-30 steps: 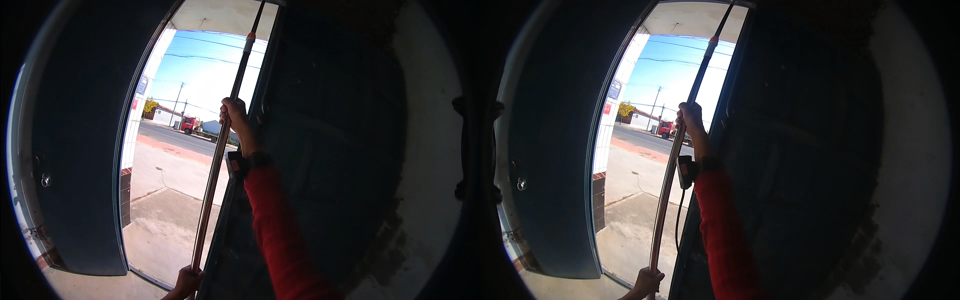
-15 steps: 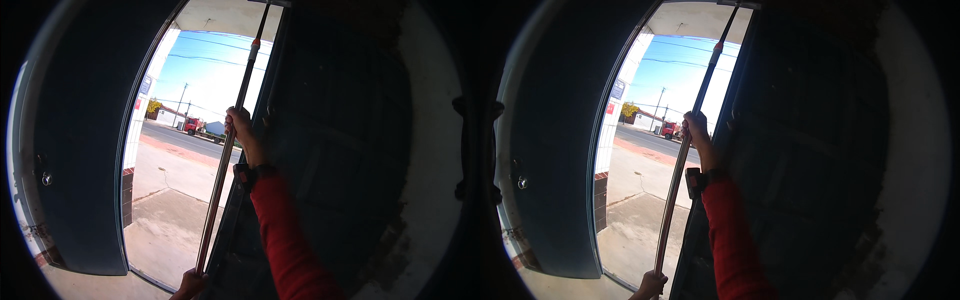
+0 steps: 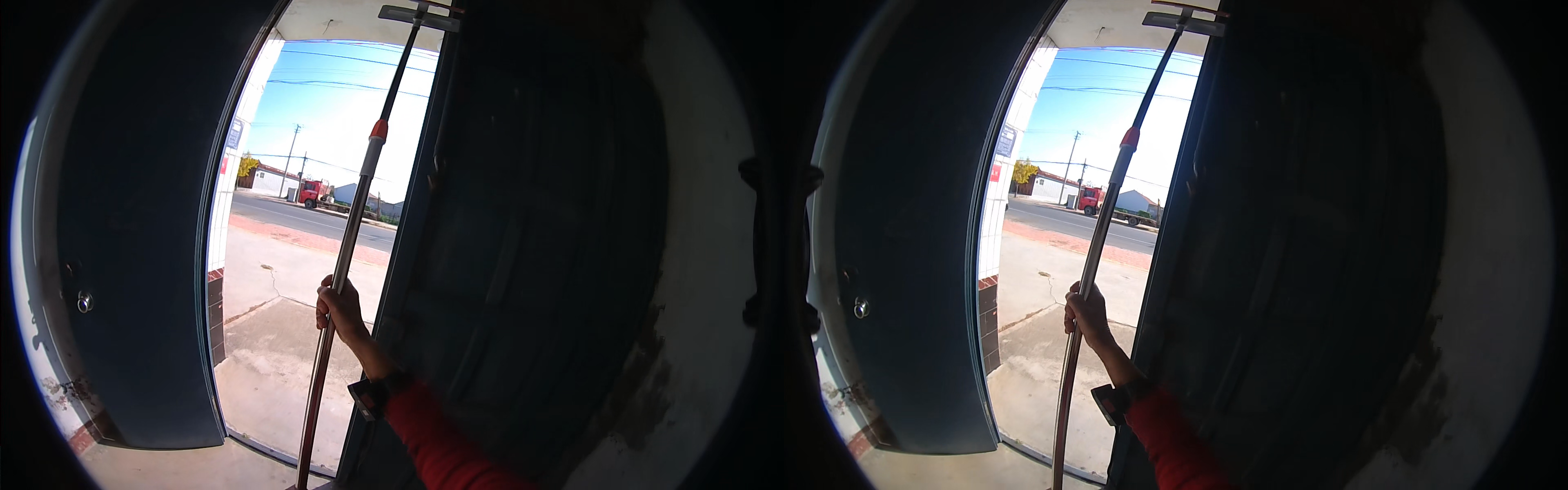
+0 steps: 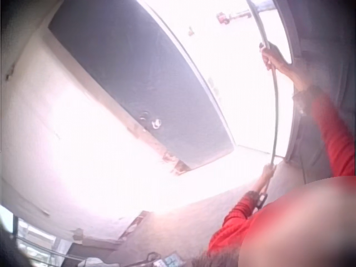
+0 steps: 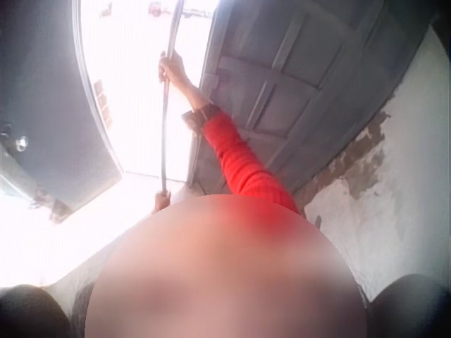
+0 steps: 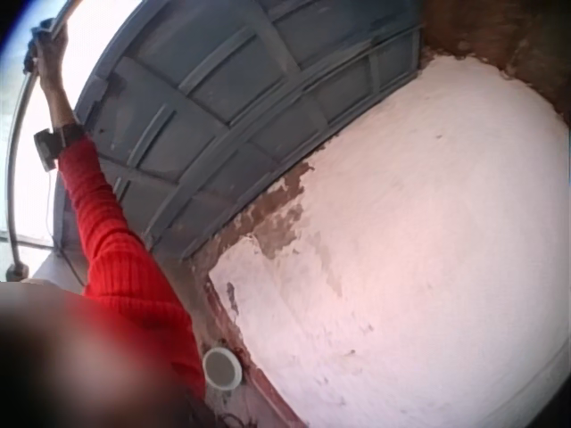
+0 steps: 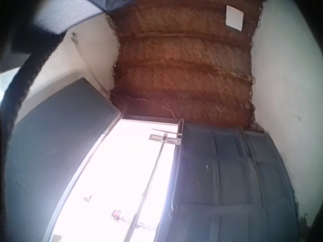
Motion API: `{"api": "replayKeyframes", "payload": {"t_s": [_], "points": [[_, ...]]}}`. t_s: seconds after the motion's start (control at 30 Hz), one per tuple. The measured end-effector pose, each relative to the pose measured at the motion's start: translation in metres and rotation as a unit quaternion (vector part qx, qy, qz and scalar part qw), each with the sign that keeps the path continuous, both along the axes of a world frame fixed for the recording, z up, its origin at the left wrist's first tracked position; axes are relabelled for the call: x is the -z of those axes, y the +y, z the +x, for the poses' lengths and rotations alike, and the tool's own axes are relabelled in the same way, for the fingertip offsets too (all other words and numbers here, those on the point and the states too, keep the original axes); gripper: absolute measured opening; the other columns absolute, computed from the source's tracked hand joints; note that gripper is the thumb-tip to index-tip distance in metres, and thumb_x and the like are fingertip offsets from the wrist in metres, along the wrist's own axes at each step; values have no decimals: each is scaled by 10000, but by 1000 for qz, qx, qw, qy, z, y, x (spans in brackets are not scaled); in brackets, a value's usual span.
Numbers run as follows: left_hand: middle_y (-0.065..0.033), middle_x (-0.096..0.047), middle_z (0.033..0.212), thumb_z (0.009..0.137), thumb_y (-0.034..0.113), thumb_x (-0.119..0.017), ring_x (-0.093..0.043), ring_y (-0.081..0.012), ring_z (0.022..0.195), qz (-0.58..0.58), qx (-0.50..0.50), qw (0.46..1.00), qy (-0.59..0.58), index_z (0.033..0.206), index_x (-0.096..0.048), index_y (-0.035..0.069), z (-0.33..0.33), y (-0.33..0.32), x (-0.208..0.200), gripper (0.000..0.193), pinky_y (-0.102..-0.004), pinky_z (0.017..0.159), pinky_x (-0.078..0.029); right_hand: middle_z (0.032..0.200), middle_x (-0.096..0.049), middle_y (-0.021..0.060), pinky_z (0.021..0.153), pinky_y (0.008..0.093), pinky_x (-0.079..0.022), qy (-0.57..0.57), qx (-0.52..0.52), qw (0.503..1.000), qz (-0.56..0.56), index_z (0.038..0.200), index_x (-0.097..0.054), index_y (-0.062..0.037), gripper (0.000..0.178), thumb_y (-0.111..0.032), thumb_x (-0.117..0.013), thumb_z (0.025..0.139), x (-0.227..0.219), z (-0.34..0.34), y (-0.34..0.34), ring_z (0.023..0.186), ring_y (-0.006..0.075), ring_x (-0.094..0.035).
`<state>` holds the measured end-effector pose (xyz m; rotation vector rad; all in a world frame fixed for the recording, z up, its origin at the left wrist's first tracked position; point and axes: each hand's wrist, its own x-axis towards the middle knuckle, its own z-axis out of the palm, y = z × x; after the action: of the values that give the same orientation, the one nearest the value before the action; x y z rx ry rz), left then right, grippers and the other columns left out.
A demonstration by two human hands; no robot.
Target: The person uses a long-handled squeegee to wipe the surface of a large blue roll-up door. The person moves the squeegee in vertical strokes across the door panels, cleaning from top to bottom.
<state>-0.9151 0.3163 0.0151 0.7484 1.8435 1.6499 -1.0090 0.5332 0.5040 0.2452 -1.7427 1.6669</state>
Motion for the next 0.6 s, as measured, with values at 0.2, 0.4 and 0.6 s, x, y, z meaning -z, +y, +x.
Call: {"api": "replayKeyframes", "payload": {"t_s": [0.2,0.4,0.6], "points": [[-56,-621,634,904,226,-736,-605,-161,520,-29,21,999,-11,897,-639,14,22,-20,70,233,-342,480,-512,608,-471,29,383,320,-452,-41,-2,999,-17,1008,-452,-70,115,-100,-559,980,79,12,-33,396,164,-499],[-56,-625,640,907,235,-738,-601,-162,523,-52,47,997,-22,919,-648,12,49,-27,117,241,-345,482,-507,605,-466,27,383,316,-439,-89,-12,994,-60,1022,-445,-78,120,-80,-559,985,149,36,-62,405,163,-499],[-56,-629,647,909,244,-741,-597,-163,526,-69,58,996,-19,941,-657,11,98,-46,149,250,-348,483,-503,603,-462,21,385,313,-438,-127,-56,986,-98,999,-436,-85,124,-67,-557,980,207,82,-108,403,156,-484]]}}
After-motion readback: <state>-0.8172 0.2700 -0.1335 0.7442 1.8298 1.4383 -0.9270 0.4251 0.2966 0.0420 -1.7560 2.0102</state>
